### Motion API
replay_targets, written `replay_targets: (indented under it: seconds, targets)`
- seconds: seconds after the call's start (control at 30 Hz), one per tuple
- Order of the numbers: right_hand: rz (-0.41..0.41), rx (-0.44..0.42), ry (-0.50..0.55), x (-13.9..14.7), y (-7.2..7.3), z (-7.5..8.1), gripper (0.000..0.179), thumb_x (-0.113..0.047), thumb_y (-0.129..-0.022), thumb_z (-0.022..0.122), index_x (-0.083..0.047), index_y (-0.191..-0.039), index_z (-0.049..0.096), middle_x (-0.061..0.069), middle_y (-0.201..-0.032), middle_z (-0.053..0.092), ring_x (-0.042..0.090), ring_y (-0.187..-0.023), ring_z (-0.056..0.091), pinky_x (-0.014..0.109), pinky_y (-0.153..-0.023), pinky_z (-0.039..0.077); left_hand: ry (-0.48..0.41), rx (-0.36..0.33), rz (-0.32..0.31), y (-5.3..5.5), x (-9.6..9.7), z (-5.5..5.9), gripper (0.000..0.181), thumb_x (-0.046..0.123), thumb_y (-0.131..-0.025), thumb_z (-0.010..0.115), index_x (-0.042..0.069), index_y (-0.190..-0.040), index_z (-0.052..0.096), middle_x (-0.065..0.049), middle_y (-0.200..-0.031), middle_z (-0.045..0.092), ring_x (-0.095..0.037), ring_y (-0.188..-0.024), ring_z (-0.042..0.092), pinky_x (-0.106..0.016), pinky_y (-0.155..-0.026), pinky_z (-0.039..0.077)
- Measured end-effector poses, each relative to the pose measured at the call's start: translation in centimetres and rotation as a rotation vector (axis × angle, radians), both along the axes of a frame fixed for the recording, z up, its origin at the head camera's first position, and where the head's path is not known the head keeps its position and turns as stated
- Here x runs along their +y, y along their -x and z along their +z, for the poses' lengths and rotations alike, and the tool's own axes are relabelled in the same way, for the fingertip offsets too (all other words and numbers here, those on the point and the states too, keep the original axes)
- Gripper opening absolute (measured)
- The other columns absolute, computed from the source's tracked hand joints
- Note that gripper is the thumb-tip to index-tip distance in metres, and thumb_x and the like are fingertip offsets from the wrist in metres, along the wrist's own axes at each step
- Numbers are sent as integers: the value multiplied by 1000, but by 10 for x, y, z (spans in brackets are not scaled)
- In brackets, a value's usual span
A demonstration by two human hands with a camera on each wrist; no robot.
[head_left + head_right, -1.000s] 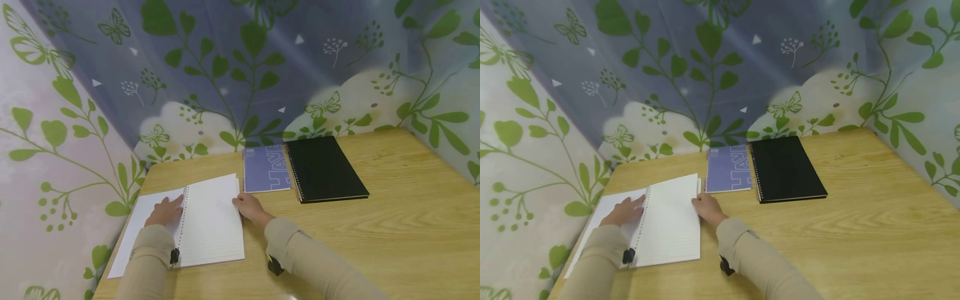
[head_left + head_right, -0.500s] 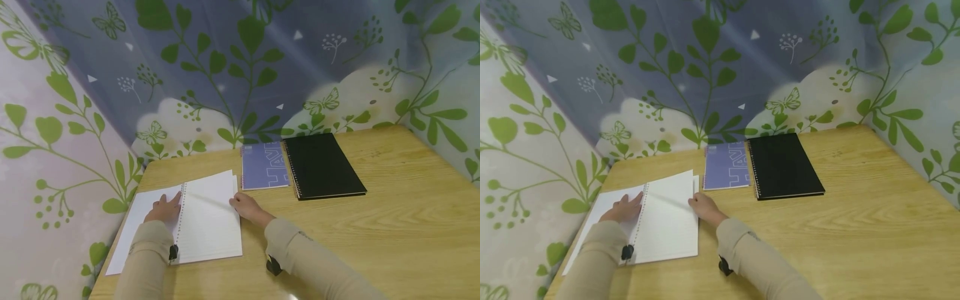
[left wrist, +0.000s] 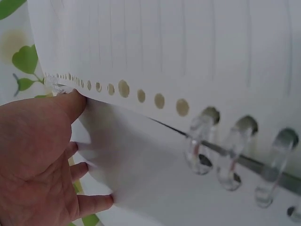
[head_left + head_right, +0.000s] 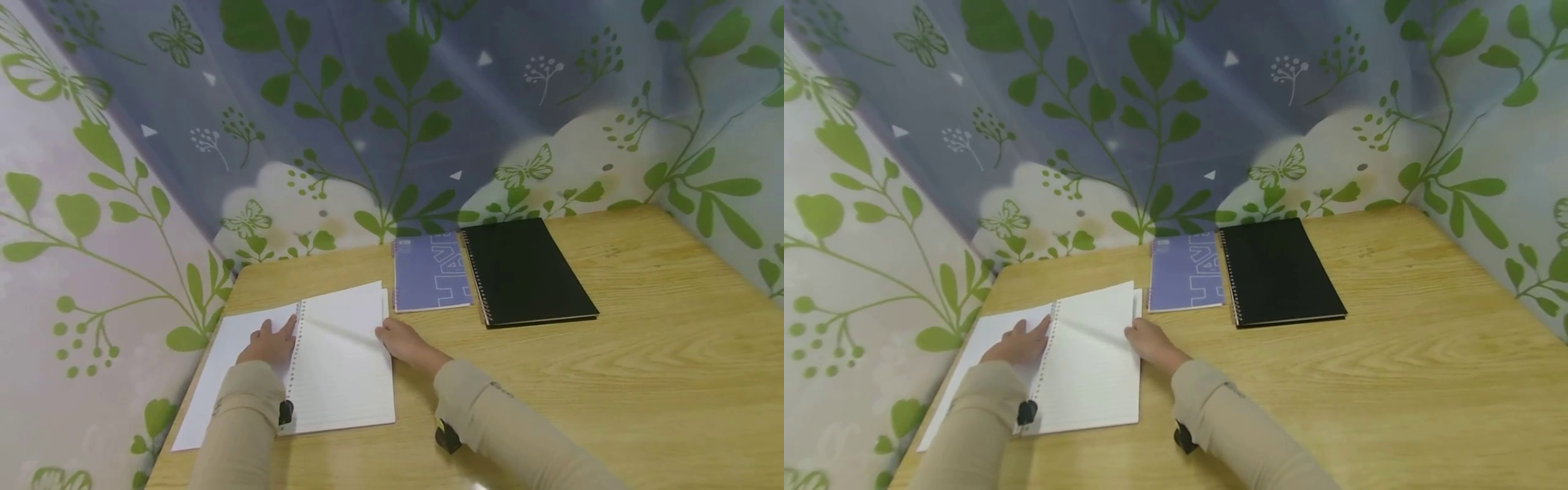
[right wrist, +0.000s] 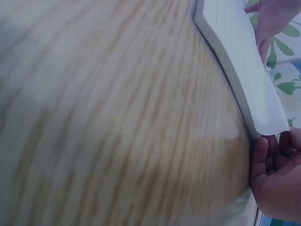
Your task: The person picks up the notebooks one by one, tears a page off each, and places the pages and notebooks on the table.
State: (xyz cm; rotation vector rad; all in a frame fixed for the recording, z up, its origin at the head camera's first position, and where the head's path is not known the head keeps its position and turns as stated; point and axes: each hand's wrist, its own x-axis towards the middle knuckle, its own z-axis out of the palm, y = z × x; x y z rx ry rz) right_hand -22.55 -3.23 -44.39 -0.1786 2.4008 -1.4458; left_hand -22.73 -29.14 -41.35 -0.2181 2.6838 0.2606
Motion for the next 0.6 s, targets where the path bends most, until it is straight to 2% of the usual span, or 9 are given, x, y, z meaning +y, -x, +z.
replay_targets:
  seconds: [0.13, 0.33, 0.43, 0.6]
  targets:
    - [10, 1, -4, 3, 0, 0, 27, -23, -98, 39, -11, -74, 42, 2, -67, 41, 15, -60, 37, 25, -53, 34, 2, 7, 3, -2, 5, 3, 52, 32, -100, 26, 21, -149, 11, -32, -148, 2, -54, -133, 9, -69, -99, 25]
    - [24, -26, 28, 9, -1, 0, 28, -23, -99, 37, -11, -74, 41, 1, -65, 40, 15, -58, 36, 25, -53, 33, -44, -3, 37, -5, 14, 9, 53, 32, -100, 26, 22, -149, 8, -31, -148, 1, -53, -134, 6, -69, -100, 23]
    - [29, -28, 39, 10, -1, -1, 28, -23, -99, 37, -11, -74, 41, 1, -65, 41, 14, -58, 37, 24, -53, 34, -30, -18, 48, -4, 17, 13, 54, 32, -100, 26, 23, -149, 6, -30, -148, 1, -52, -134, 5, -69, -100, 23]
    - [47, -30, 78, 13, -2, 1, 27, -20, -99, 35, -10, -75, 41, 2, -66, 42, 15, -59, 39, 24, -55, 35, -14, -4, 37, -4, 18, 15, 54, 32, -100, 27, 22, -149, 8, -30, -148, 3, -53, -134, 7, -67, -100, 24]
